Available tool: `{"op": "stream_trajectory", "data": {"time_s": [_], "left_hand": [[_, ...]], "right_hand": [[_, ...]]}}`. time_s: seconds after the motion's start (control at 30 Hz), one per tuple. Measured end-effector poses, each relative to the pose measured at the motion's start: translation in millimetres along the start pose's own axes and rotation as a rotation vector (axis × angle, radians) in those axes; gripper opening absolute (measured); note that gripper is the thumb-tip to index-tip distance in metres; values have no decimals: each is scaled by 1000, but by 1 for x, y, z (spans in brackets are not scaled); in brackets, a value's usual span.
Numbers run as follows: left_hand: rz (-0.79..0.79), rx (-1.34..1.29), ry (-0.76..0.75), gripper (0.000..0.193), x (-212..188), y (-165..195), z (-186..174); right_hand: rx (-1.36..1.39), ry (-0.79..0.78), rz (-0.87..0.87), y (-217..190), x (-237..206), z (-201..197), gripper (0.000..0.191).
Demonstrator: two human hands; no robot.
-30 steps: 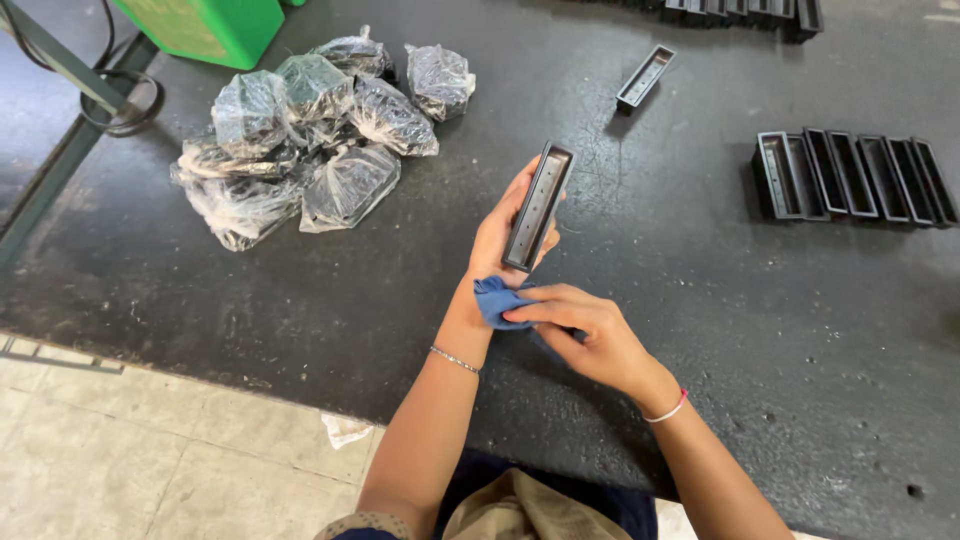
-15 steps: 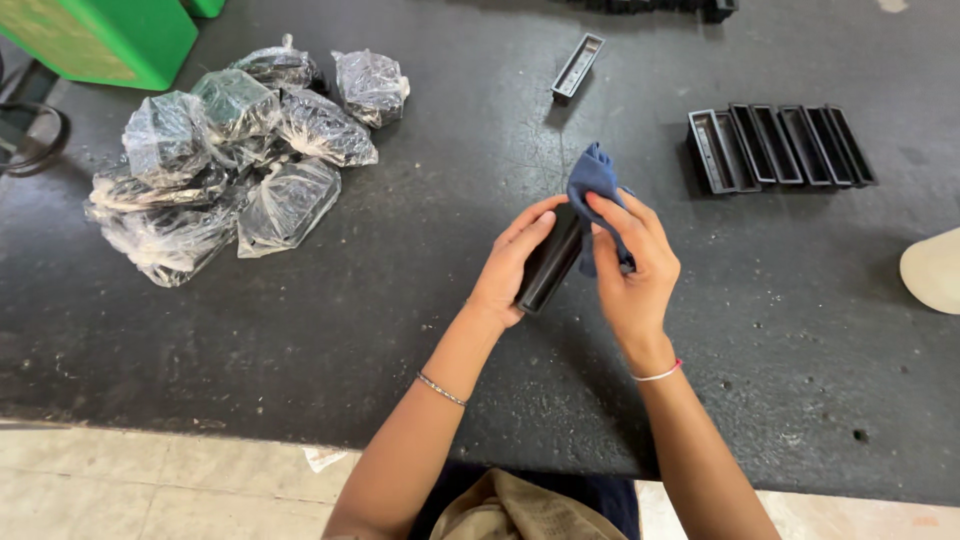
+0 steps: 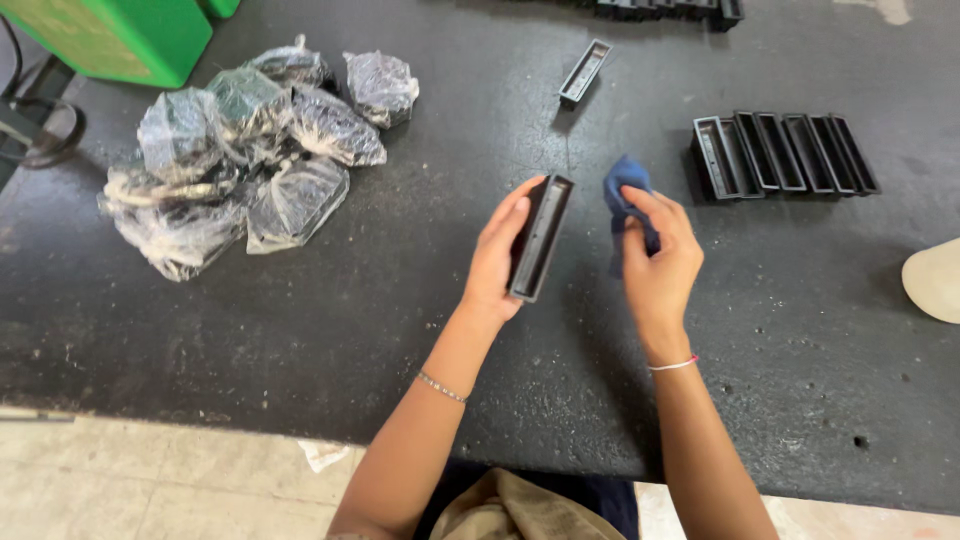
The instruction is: The person wipes multiple small black metal parts with a blue cloth on a workbench. They pick up each part, wipe it thoroughly, and place it back on the table, occasionally reaching for a bottle to moisten the cloth.
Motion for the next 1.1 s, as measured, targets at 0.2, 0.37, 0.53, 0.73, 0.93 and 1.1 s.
{"op": "stream_trajectory", "data": {"time_s": [0.2, 0.37, 0.53, 0.73, 0.93, 1.1], "left_hand": [[139, 336, -38, 33, -10, -2, 15], [247, 488, -103, 33, -15, -5, 30], [350, 629, -119, 31, -16, 4, 33], [234, 505, -61, 30, -11, -1, 24], [143, 417, -56, 31, -15, -6, 24], [60, 213, -17, 30, -9, -19, 10]], "right_hand": [[164, 90, -9, 3, -6, -5, 29], [147, 52, 113, 17, -3, -1, 24], [199, 101, 248, 26, -1, 0, 27], [192, 78, 115, 15, -5, 3, 28], [147, 127, 109, 14, 0, -8, 28], [164, 29, -129, -12, -13, 0, 28]]}}
Point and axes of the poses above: each hand's wrist, its own x-axis towards the middle knuckle, its own z-axis out of the palm, y = z × x, the point moved 6 cm from there along x, towards the middle knuckle, and after that the axes turned 4 degrees about z, right-handed, at the moved point
